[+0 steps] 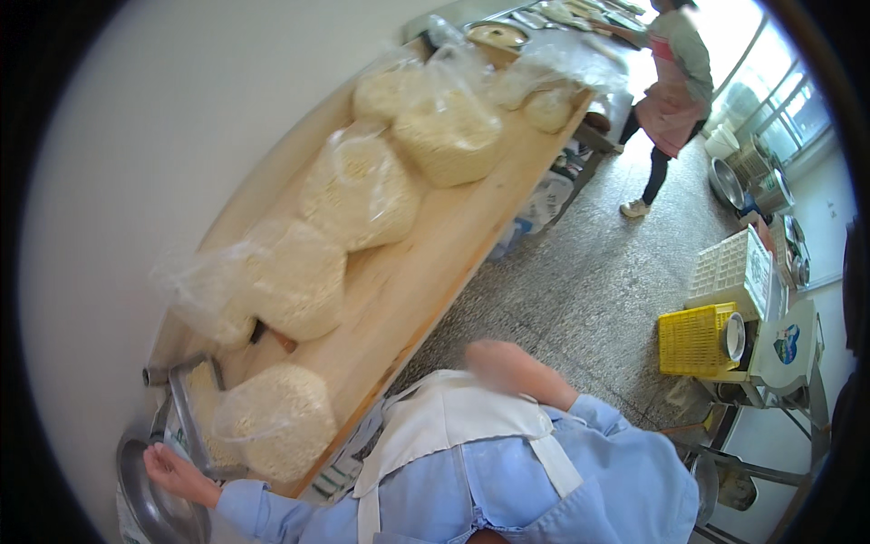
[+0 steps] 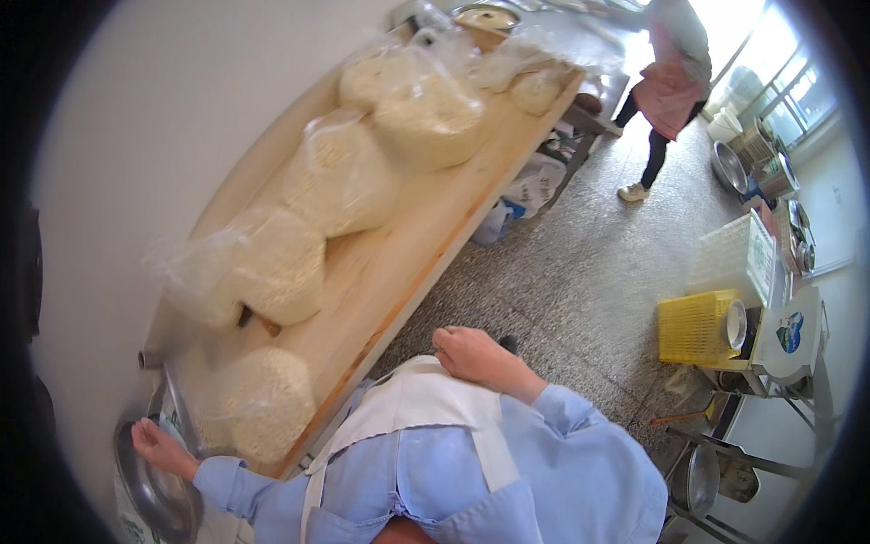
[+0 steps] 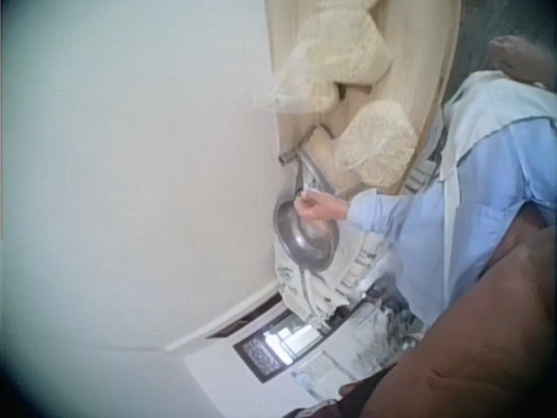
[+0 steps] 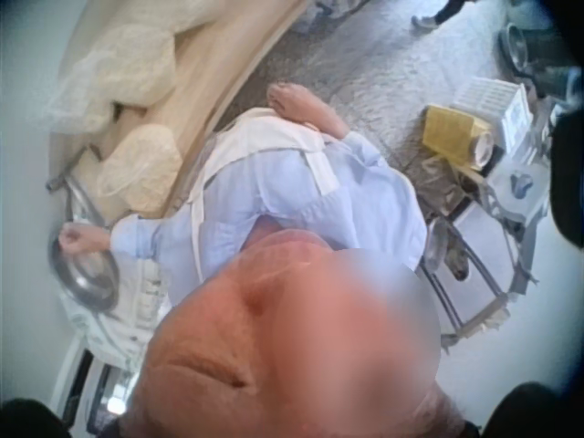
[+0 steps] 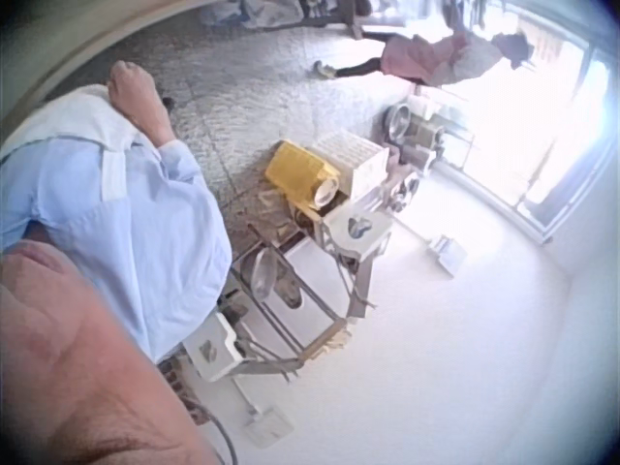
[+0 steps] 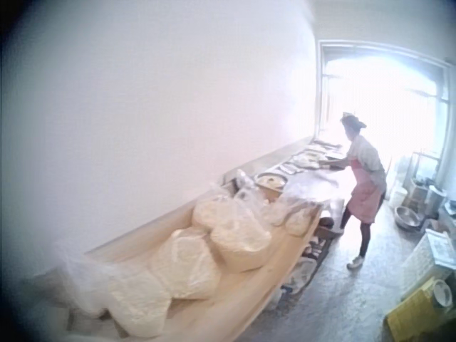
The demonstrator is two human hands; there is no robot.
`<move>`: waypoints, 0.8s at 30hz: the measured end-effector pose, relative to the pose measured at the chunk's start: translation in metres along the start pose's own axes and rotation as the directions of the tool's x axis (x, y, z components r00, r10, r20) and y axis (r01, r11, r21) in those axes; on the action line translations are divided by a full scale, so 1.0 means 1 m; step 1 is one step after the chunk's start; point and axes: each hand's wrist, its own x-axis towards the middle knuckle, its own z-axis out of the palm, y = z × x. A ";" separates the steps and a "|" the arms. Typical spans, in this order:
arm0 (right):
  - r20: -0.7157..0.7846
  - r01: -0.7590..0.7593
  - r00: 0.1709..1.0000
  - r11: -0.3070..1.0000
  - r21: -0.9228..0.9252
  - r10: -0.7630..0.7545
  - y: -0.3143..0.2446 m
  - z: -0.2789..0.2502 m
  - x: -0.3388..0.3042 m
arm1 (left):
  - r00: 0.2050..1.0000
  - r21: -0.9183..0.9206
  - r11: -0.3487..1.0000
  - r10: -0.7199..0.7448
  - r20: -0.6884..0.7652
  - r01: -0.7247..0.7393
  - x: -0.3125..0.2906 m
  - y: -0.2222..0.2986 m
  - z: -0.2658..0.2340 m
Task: The person operates a dough sheeter to flatten dough, then moves to a table to handle and arrange pre-portioned dough pieces in plastic bags. They walk outside to check a large steamer, open its lid, and return inside.
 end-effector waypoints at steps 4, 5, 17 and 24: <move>-0.214 -0.035 0.975 0.995 0.096 0.055 0.075 -0.040 -0.066 | 0.973 -0.035 0.999 0.011 0.232 -0.003 -0.047 0.148 0.079; -0.201 -0.128 0.971 0.992 0.015 0.128 0.090 -0.048 -0.079 | 0.954 -0.098 0.995 0.009 0.300 0.022 -0.064 0.179 0.100; -0.293 -0.377 0.869 0.917 0.131 0.399 0.175 -0.146 -0.128 | 0.596 -0.570 0.804 0.546 0.589 -0.173 -0.225 0.420 0.228; -0.378 -0.368 0.845 0.924 0.098 0.377 0.222 -0.211 -0.076 | 0.526 -0.707 0.707 0.608 0.595 -0.017 -0.278 0.483 0.318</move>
